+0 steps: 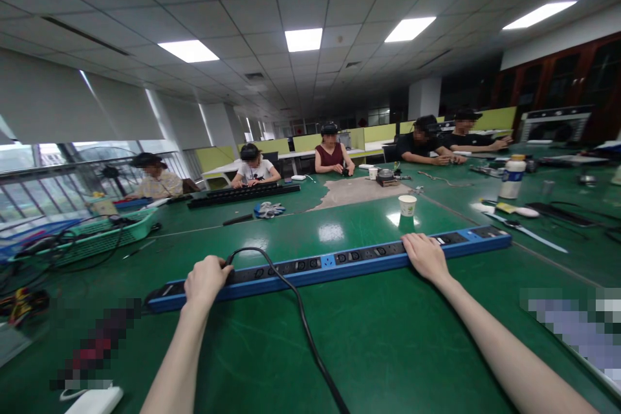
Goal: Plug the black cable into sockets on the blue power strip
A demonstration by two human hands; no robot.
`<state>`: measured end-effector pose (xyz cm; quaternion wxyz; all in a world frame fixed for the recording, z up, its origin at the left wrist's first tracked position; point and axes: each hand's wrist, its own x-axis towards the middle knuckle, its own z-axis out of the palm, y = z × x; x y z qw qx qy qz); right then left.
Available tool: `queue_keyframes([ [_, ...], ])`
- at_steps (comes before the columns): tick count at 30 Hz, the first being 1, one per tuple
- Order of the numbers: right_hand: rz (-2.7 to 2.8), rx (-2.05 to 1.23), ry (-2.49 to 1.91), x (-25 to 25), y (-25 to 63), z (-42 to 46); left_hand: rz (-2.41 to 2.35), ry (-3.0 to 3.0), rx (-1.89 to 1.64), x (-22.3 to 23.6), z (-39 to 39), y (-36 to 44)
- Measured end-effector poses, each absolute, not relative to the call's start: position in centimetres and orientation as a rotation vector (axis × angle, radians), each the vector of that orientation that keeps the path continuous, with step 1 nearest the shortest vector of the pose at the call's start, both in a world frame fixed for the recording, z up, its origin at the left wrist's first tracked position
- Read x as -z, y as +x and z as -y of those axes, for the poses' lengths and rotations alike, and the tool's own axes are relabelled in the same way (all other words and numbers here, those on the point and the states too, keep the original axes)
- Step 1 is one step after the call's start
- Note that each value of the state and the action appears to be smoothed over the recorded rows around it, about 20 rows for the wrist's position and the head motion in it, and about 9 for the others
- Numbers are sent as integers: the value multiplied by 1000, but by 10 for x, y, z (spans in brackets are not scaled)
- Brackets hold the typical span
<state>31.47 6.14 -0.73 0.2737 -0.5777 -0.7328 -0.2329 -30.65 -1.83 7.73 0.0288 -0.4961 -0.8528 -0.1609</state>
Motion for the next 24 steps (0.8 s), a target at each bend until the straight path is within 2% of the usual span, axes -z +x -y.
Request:
queue_keyframes([
  [5, 1953, 641, -1552, 9, 315, -62, 2620, -1521, 577, -68, 17, -315],
  [12, 1968, 658, -1539, 9, 315, -62, 2533, -1501, 482, -54, 6, -303],
  [24, 1968, 677, -1536, 13, 317, -66, 2645, -1443, 632, -59, 14, -311],
])
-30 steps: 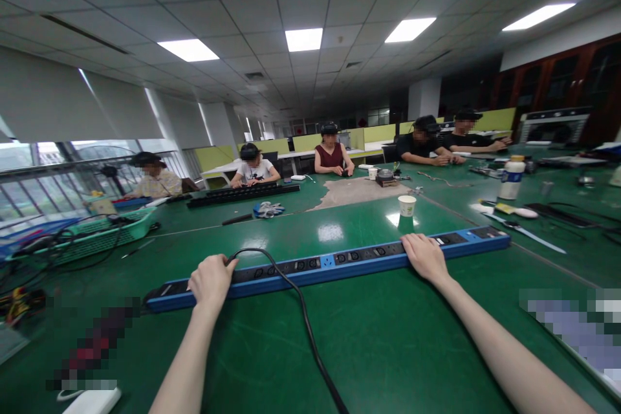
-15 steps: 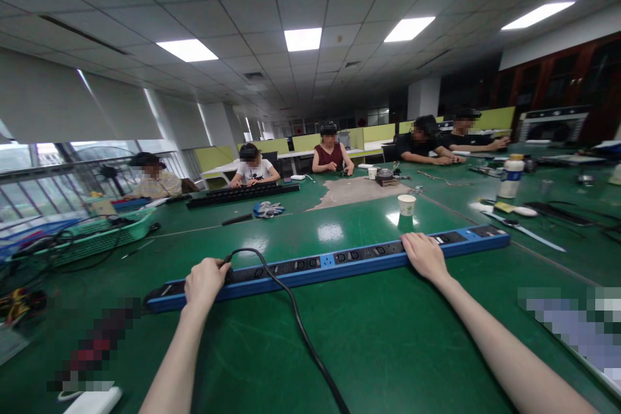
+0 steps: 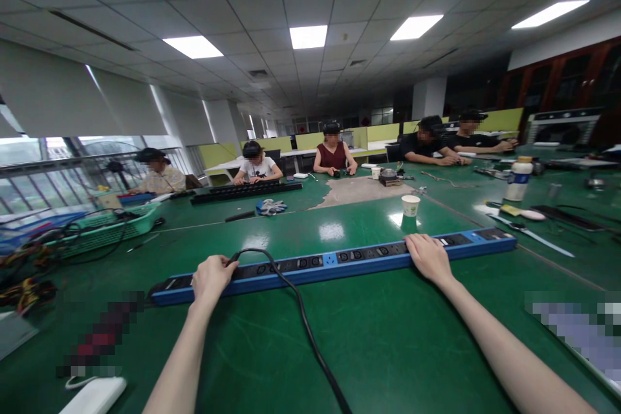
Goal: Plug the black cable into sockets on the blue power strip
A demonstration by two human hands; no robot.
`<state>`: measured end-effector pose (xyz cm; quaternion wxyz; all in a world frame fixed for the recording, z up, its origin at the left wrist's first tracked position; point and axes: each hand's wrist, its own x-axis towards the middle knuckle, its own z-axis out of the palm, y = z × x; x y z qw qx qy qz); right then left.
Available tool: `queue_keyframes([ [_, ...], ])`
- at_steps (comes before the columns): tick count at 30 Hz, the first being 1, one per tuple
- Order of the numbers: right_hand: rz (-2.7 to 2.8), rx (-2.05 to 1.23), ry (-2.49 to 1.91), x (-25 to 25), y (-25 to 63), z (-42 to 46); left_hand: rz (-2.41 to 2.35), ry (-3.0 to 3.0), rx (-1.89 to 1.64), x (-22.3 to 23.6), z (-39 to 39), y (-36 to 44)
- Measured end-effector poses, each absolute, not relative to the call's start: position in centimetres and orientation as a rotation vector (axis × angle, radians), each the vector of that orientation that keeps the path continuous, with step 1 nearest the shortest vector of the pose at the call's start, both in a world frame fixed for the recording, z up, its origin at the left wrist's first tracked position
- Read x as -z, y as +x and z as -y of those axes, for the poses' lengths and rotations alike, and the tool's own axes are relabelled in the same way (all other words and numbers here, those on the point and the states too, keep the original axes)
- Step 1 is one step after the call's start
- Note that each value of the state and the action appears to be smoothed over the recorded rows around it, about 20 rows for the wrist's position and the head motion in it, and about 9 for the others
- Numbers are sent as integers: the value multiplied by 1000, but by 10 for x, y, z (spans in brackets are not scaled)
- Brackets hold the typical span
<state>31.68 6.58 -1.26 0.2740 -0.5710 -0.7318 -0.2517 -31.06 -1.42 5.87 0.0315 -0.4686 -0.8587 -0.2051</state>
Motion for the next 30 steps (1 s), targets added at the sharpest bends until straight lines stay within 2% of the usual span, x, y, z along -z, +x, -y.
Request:
queue_keyframes([
  [9, 1952, 642, -1535, 11, 317, -66, 2513, -1417, 762, -111, 22, -284],
  [17, 1948, 621, -1555, 10, 316, -65, 2673, -1469, 571, -79, 11, -280],
  [30, 1953, 624, -1548, 9, 314, -62, 2614, -1444, 441, -66, 8, -259],
])
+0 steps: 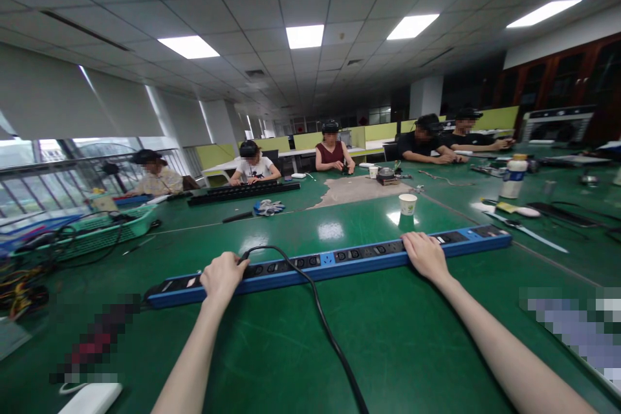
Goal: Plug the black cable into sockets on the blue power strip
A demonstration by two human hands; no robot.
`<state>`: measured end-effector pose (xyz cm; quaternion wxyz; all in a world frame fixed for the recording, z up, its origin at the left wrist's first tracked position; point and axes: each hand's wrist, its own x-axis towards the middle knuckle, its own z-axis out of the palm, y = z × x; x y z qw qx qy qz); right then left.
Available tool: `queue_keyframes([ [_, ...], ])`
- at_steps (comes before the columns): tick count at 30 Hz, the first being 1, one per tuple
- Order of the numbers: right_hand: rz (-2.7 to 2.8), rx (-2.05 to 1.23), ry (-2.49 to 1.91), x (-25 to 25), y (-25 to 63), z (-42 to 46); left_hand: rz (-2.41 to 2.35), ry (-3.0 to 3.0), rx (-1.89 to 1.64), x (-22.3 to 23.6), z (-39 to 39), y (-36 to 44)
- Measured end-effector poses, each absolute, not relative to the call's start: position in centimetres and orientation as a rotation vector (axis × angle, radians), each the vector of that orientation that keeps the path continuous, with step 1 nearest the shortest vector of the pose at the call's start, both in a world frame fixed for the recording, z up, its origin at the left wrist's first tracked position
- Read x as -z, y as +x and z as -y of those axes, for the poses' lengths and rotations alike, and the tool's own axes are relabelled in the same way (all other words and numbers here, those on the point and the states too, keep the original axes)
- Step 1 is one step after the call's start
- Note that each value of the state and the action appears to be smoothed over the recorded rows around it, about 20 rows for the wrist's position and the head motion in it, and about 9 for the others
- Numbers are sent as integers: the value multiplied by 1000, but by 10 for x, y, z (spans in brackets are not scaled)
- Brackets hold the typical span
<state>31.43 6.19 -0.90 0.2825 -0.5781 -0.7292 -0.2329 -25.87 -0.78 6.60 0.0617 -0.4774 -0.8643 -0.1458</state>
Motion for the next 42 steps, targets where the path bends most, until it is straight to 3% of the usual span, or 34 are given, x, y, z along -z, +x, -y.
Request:
queue_keyframes([
  [10, 1949, 644, -1531, 8, 315, -63, 2603, -1494, 494, -77, 17, -256],
  [16, 1963, 637, -1548, 9, 315, -64, 2340, -1468, 714, -123, 31, -240],
  [21, 1960, 623, -1552, 9, 315, -64, 2132, -1888, 755, -145, 37, -228],
  [28, 1950, 632, -1537, 9, 315, -64, 1819, -2448, 833, -128, 33, -200],
  [35, 1947, 632, -1544, 8, 315, -63, 2186, -2594, 881, -103, 23, -198],
  [42, 1967, 633, -1541, 10, 316, -65, 2742, -2540, 1604, -83, 14, -198],
])
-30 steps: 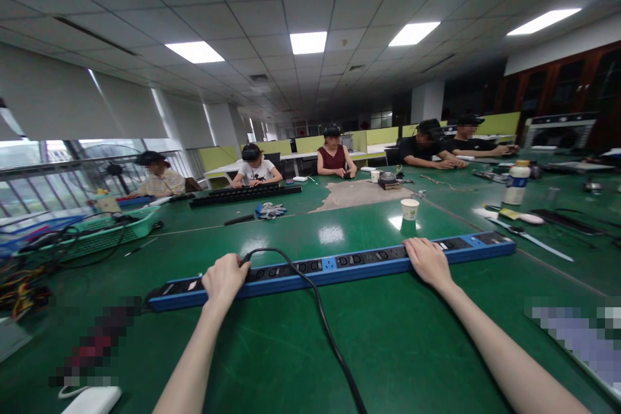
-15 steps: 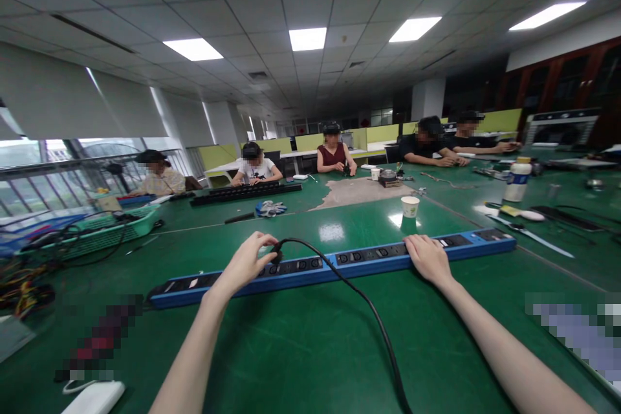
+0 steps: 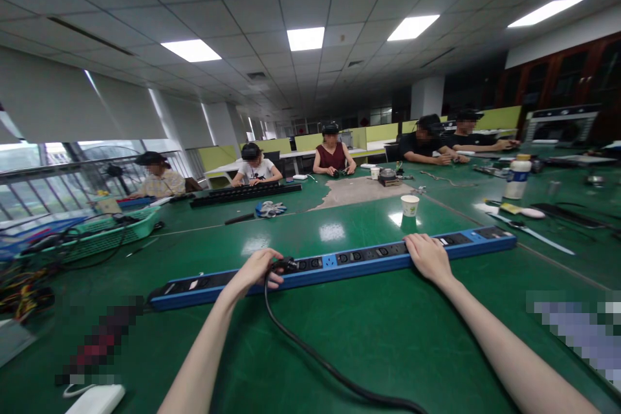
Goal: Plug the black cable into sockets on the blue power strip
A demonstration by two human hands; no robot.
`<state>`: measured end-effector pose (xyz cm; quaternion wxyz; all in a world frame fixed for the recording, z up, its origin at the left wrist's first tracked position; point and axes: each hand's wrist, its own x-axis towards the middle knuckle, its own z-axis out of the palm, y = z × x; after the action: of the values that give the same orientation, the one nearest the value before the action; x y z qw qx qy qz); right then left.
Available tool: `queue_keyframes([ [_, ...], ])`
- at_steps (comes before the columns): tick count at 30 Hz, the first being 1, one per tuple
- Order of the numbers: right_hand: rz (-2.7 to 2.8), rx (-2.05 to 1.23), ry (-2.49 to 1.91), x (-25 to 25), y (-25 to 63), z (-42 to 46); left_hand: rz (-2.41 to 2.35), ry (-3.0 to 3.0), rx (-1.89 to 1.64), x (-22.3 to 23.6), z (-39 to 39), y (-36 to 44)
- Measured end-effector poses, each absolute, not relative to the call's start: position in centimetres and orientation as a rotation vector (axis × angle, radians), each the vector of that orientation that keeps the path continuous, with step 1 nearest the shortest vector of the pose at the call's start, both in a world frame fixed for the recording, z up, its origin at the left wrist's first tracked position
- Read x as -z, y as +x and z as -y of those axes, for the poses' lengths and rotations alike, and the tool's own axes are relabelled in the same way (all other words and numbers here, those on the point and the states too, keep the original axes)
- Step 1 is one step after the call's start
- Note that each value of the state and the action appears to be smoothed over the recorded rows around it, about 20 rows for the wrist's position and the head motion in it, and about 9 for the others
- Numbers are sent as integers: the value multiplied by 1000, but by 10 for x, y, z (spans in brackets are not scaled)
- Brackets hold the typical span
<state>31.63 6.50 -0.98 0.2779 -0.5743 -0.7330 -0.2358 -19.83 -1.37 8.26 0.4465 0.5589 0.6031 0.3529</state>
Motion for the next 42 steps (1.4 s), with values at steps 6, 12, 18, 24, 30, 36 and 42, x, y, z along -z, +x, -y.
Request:
queue_keyframes([
  [6, 1982, 659, -1541, 12, 318, -67, -1666, 1589, -930, -81, 10, -196],
  [12, 1975, 656, -1534, 11, 318, -64, -2068, 2035, -687, -87, 14, -179],
  [18, 1962, 625, -1546, 8, 315, -61, -2356, 2281, -412, -86, 29, -144],
  [24, 1964, 621, -1556, 6, 314, -59, -2452, 2295, -246, -86, 42, -109],
  [30, 1961, 629, -1556, 5, 314, -59, -2586, 2278, -165, -74, 49, -77],
  [36, 1966, 644, -1545, 8, 315, -61, -2535, 2372, -121, -87, 50, -103],
  [42, 1959, 645, -1531, 8, 315, -62, -2567, 2267, -525, -114, 53, -106],
])
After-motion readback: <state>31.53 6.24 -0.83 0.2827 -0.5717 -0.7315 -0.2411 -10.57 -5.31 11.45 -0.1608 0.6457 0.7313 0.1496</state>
